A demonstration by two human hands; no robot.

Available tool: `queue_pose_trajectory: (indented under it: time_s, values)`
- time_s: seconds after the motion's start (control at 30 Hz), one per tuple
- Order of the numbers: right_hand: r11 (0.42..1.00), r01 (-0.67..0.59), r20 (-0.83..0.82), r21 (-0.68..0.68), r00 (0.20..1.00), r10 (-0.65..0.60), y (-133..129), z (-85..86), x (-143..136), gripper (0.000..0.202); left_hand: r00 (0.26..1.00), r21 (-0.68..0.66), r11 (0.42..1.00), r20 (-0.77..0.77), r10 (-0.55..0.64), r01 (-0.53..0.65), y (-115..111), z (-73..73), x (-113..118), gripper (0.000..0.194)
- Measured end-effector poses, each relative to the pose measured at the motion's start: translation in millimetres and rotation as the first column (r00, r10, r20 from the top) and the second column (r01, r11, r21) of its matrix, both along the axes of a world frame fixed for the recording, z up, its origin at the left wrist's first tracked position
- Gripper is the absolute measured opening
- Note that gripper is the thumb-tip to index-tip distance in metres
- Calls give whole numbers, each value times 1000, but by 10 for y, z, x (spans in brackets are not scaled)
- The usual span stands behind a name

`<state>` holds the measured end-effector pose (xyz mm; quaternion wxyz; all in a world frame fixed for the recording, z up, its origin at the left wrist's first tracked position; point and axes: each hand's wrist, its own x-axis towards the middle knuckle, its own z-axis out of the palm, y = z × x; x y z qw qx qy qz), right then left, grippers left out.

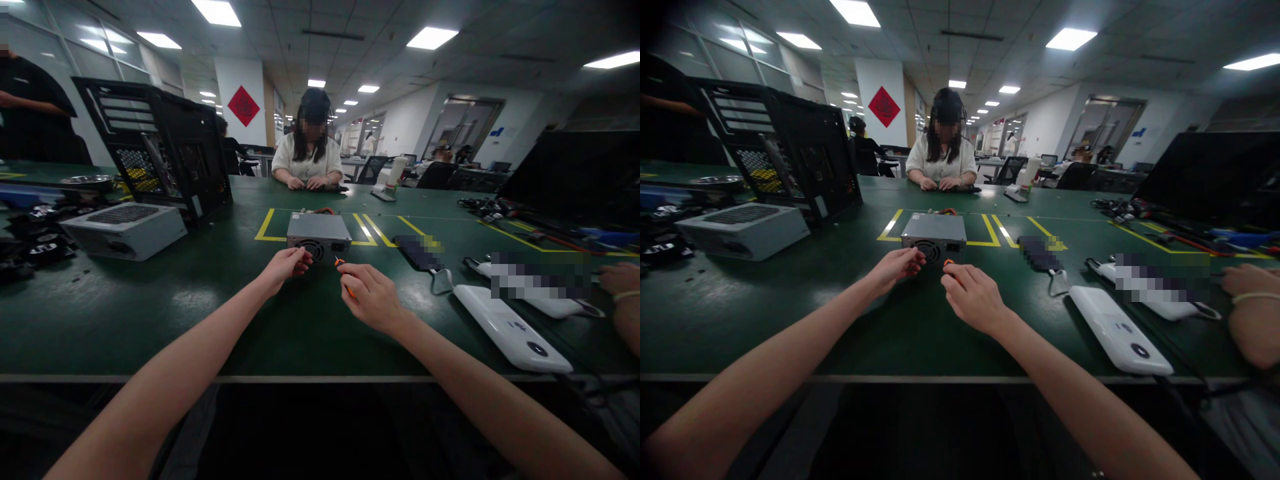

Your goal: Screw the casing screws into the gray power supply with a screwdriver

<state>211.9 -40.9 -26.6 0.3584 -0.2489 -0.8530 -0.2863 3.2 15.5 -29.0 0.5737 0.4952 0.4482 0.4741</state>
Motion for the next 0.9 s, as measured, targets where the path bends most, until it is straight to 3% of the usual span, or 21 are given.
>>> queue_pose_trajectory:
  time_s: [0.17,0.3,0.4,0.5,0.63,0.8,0.9]
  values:
    - [999,-11,69,53,998,7,23,118,-25,10,998,31,1000,-62,-1,3,18,-27,-12,24]
    - [993,-46,-56,107,997,52,74,47,-17,18,989,102,995,-150,-3,18,56,-83,-13,22]
    - [993,-24,-64,115,997,31,69,-21,7,25,943,247,968,-330,51,34,69,-120,-15,17]
    - [997,11,-79,73,997,-5,40,-28,17,22,839,506,860,-495,228,64,36,-116,-28,13]
    - [999,-24,-148,22,989,27,38,-10,-1,19,736,736,669,-510,445,106,-50,-37,-41,14]
    - [993,-114,-259,-2,960,110,83,-28,-35,42,664,782,600,-539,519,165,-117,36,-16,24]
    - [991,-133,-222,-12,967,127,100,-13,-46,41,614,786,571,-577,538,237,-123,18,14,33]
